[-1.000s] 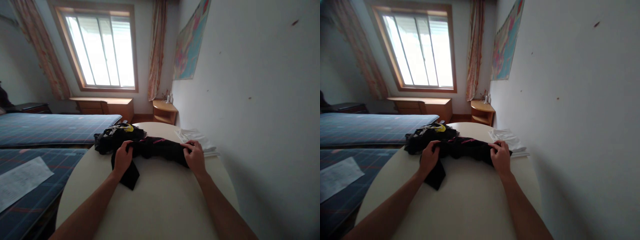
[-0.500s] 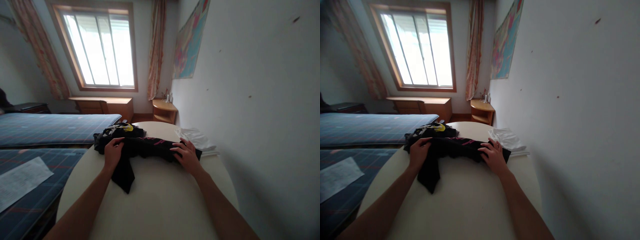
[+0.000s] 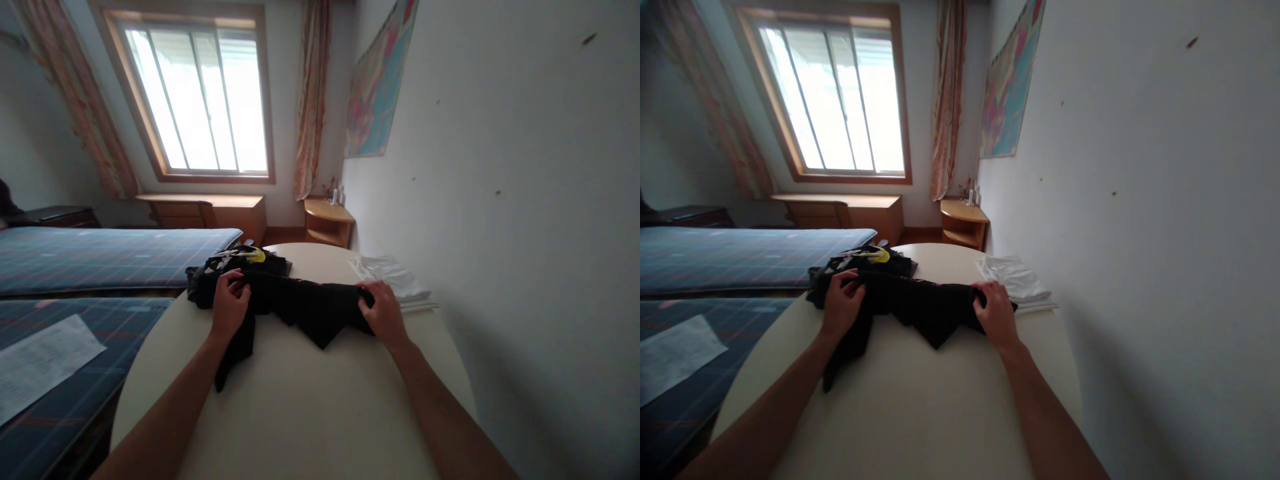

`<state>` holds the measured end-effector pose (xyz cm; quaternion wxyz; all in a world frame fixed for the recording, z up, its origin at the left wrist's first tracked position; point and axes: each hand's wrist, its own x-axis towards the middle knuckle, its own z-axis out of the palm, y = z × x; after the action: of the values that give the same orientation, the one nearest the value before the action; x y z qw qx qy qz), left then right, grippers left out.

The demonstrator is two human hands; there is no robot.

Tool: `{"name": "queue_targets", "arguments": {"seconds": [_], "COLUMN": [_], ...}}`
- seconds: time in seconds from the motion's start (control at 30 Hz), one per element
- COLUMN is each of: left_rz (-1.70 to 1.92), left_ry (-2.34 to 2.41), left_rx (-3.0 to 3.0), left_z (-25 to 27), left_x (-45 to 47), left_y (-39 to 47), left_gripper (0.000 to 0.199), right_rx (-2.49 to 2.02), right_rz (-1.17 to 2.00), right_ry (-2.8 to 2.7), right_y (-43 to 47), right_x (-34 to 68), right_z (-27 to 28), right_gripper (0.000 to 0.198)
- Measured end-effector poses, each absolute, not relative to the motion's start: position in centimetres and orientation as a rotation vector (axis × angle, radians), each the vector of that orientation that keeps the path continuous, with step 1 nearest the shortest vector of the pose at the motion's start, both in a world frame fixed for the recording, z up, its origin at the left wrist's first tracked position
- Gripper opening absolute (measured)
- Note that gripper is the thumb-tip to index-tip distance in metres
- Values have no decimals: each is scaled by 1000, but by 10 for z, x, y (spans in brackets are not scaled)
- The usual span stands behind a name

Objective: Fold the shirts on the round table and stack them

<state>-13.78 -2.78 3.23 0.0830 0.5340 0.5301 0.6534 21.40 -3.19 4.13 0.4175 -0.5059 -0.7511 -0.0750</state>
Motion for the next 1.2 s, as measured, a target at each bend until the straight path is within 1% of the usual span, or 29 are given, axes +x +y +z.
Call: {"name": "queue_targets", "arguments": {"seconds": [0.07,0.17,0.23,0.3,0.37,0.4,0.43,0.5,0.53,0.57,0.7,0.8,0.87,0.97,1.07,1.13,1.2], "left_rz": [1813,1447,1282,1232,1254,1286,1329,1431,1486,1541,1726,1808,1865,1862,1646,1482,1338], "left_ry": [1583,1609,1630,1694,1757,1780,1794,1810,1823,1841,1883,1757,1646,1643,1862,1960,1979], "left_rx": [1962,2425,2560,2590,2564,2536,2502,2438,2414,2396,2335,2274,2154,1865,1758,1899,2130], "left_z": [30,25,20,17,16,17,18,23,27,30,45,54,58,59,52,44,36], "left_x": [-133,-131,-133,-135,-137,-138,-138,-137,-135,-134,-129,-132,-138,-148,-151,-147,-140], "left_y": [-32,-37,-37,-35,-33,-32,-31,-32,-34,-36,-50,-57,-56,-47,-37,-35,-35], "left_gripper": [31,41,47,42,29,24,20,19,20,20,23,32,38,36,27,30,37], "right_rx": [-1125,-1043,-1072,-1097,-1093,-1091,-1091,-1090,-1082,-1071,-992,-932,-899,-764,-448,-252,-258], "right_rz": [-121,-65,-57,-62,-88,-108,-130,-160,-158,-143,-43,78,212,445,752,924,922], "right_ry": [-2062,-2288,-2371,-2429,-2467,-2468,-2456,-2399,-2368,-2341,-2311,-2365,-2446,-2680,-2943,-3017,-2967], "right_y": [-36,-40,-42,-44,-45,-45,-45,-44,-43,-43,-49,-69,-91,-132,-165,-175,-173], "right_x": [210,210,211,213,212,211,210,208,207,206,201,187,171,142,124,122,126], "right_z": [42,40,39,37,37,37,37,38,39,41,57,74,84,89,85,83,84], "right_gripper": [34,32,30,40,51,50,43,23,16,14,17,18,18,22,22,24,23]}}
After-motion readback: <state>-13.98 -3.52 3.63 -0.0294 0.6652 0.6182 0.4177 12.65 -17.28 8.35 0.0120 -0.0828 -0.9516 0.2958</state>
